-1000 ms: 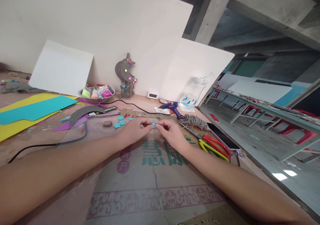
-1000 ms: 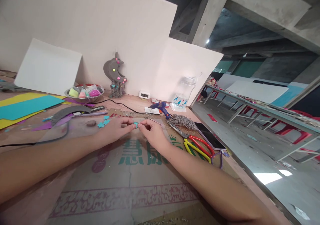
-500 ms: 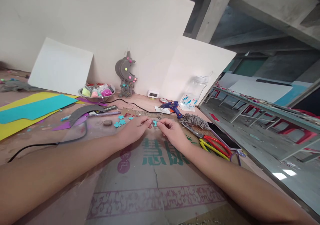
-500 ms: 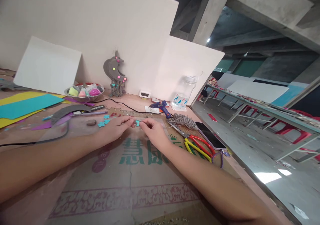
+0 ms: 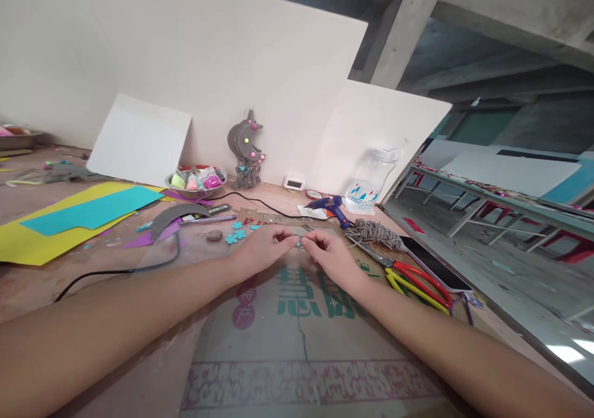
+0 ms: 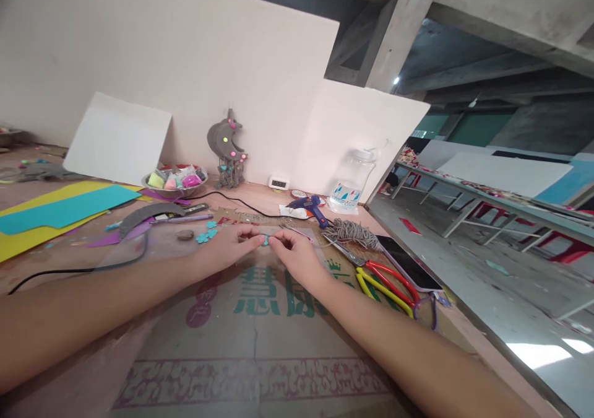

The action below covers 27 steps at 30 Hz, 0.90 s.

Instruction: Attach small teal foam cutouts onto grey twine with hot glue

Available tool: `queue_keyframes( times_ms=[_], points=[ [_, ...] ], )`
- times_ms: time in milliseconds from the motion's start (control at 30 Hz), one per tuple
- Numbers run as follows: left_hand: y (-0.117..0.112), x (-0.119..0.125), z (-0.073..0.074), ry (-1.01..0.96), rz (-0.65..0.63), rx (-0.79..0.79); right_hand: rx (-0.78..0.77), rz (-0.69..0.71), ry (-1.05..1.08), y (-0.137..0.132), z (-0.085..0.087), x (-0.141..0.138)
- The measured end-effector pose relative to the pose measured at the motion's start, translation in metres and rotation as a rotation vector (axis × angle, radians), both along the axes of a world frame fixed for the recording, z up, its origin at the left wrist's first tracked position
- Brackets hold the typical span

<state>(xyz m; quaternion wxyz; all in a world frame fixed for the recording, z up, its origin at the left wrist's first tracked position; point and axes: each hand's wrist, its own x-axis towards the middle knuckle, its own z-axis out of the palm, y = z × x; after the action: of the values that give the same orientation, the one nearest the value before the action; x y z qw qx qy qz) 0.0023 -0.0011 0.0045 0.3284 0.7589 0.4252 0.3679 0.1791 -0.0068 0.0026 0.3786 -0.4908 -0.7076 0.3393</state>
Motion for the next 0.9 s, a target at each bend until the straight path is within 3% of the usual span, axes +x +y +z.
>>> queue_keyframes(
  times_ms=[600,900],
  points=[
    [0.010,-0.003,-0.013,0.117,-0.022,0.059,-0.033,0.004,0.032,0.000,-0.001,0.001],
    [0.004,-0.004,-0.007,0.049,0.025,0.035,-0.032,0.005,0.043,-0.002,0.000,0.001]
  ],
)
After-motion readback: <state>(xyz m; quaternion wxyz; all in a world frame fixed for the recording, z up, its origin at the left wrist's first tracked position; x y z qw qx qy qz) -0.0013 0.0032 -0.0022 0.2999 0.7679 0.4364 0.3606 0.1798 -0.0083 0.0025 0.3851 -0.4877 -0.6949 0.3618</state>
